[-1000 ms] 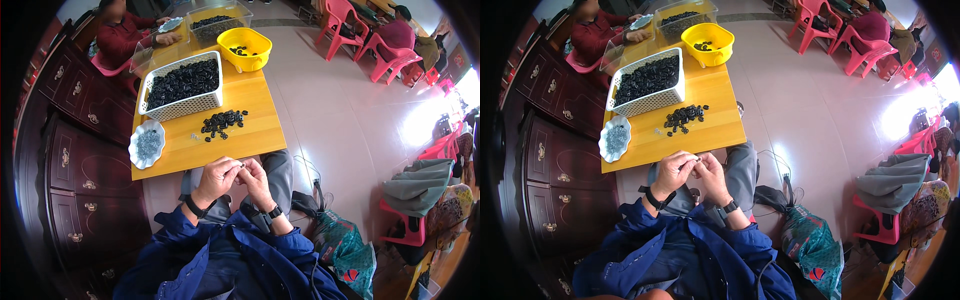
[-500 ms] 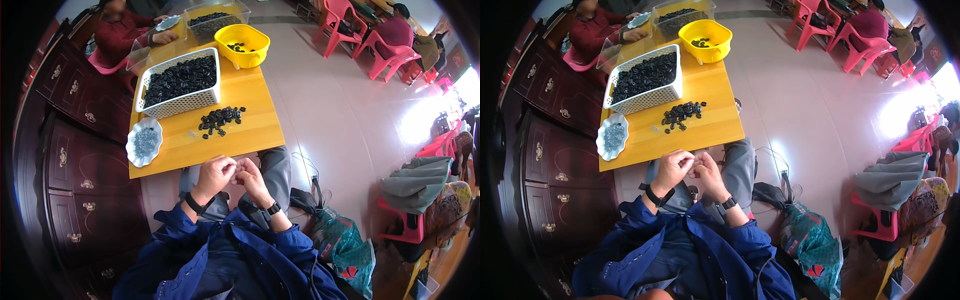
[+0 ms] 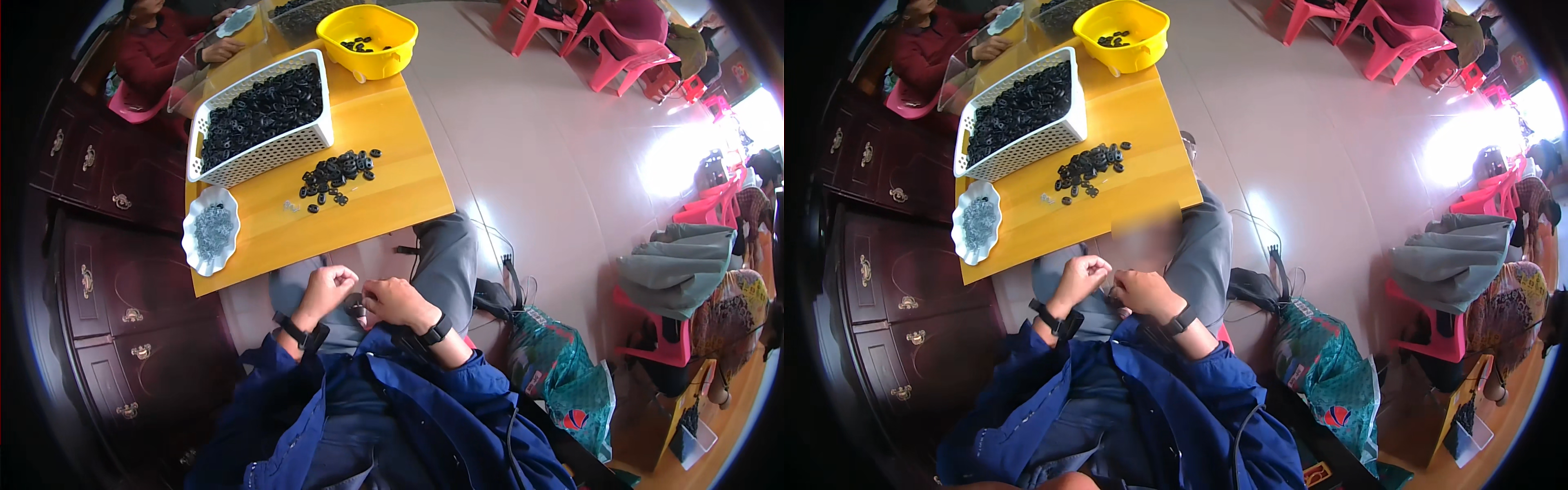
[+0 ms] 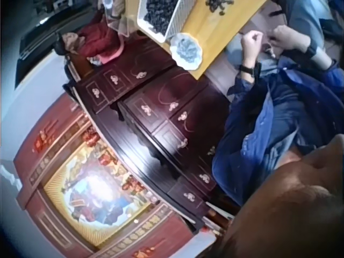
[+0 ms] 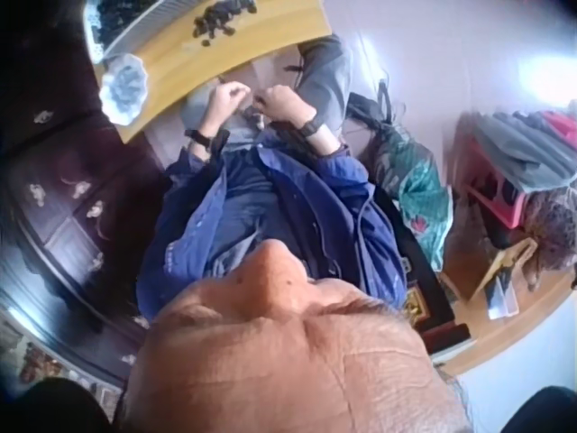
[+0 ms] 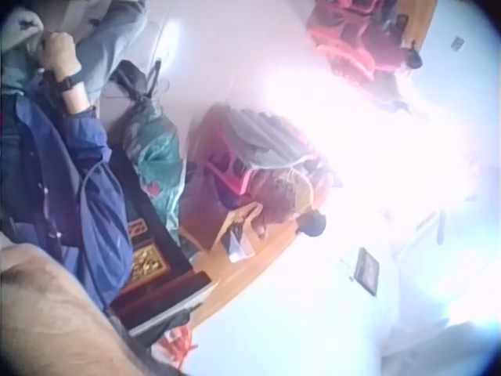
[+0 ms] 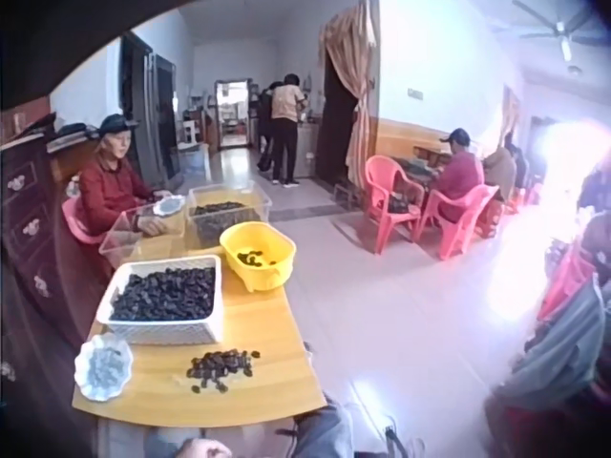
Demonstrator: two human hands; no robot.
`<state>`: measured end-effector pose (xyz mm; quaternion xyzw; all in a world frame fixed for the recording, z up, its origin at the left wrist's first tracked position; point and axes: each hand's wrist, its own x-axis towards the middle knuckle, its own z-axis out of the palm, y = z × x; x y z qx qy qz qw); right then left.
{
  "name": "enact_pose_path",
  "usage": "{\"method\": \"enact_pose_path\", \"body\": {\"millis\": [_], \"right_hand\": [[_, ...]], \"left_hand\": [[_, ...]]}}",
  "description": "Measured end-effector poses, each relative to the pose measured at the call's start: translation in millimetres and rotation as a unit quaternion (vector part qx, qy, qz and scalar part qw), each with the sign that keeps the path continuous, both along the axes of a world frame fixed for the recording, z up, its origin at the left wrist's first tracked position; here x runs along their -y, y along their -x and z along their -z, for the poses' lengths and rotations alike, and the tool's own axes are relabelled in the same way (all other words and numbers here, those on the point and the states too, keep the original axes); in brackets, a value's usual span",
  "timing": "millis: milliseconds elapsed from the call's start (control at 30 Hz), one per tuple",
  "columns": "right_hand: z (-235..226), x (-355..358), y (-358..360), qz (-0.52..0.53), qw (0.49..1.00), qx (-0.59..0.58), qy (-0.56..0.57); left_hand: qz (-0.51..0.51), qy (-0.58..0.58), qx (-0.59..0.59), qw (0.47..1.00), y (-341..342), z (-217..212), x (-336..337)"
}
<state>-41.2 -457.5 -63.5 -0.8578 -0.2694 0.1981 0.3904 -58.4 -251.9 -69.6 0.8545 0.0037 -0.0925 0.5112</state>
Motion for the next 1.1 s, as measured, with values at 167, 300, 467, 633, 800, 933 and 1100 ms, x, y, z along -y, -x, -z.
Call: {"method": "enact_pose_path", "body": {"millis": [167, 300, 467, 633, 800, 933, 1100], "right_hand": [[-15.2, 8.2, 3.3, -0.036, 0.997, -0.06, -0.023], [-12.7, 20.2, 4.1, -0.025, 0.997, -0.063, -0.029], [-5.0, 32.8, 4.9, 0.048, 0.995, -0.052, -0.072], [-11.3, 43.0, 0.7, 0.085, 0.986, -0.14, -0.011], [-13.7, 52.4, -7.3, 0.079, 0.98, -0.169, -0.074], [-14.7, 65.7, -21.8, 0.092, 0.962, -0.197, -0.167], [-17.1, 70.4, -27.8, 0.076, 0.934, -0.277, -0.212]], "left_hand": [[-0.06, 0.118, -0.196, 0.972, -44.9, 72.1, -1.4], [-0.053, 0.077, -0.263, 0.96, -70.7, 142.7, 9.0], [-0.099, 0.035, -0.319, 0.942, -80.3, 205.7, 21.5], [-0.111, -0.004, -0.338, 0.935, -96.0, 256.5, 38.0], [-0.149, -0.026, -0.331, 0.931, -112.9, 301.2, 54.2], [-0.203, -0.031, -0.307, 0.929, -127.0, 332.1, 62.9], [-0.278, -0.045, -0.262, 0.923, -131.5, 367.9, 53.7]]}}
